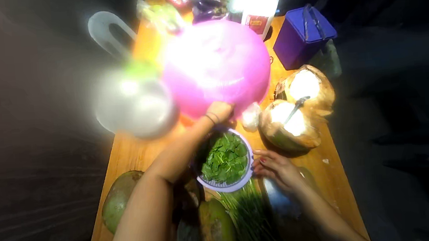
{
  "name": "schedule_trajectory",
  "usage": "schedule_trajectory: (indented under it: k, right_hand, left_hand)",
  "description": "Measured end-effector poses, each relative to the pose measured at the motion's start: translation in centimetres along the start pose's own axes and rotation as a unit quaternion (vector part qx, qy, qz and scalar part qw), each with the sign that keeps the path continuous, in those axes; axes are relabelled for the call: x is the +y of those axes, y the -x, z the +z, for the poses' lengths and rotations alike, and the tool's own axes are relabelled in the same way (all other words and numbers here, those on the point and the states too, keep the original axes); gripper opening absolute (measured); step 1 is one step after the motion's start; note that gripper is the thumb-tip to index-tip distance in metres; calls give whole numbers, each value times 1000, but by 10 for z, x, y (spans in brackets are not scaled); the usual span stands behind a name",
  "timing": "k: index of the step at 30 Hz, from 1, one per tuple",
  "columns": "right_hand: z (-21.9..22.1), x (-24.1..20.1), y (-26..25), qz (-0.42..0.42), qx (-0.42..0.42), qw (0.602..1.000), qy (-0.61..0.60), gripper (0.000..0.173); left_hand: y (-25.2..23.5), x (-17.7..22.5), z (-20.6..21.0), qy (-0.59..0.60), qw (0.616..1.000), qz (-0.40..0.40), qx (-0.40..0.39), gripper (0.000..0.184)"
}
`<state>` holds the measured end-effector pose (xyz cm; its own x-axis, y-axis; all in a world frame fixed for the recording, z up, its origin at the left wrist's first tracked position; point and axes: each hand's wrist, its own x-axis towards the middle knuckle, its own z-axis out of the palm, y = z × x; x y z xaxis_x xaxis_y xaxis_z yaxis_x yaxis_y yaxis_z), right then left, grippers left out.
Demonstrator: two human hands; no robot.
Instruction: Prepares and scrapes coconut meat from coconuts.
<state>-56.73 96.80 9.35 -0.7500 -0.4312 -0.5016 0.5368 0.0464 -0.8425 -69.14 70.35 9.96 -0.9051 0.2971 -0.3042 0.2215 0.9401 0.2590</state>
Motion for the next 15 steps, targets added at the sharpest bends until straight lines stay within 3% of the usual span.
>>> schedule_trajectory:
  k: [5,9,13,15]
  right_hand:
    - [-42,32,62,32,-70,997,-1,33]
    - [-77,60,114,-8,-75,996,-43,35]
    - [-117,91,179,-56,-87,992,-76,35]
    - [-145,112,213,-63,-90,990,-83,36]
  left_hand:
    - [42,29,-39,-20,997,43,60,31]
    - [84,69,-49,15,984,58,171,26]
    - [134,141,-11,127,962,77,229,24]
    - [169,199,21,212,964,66,148,22]
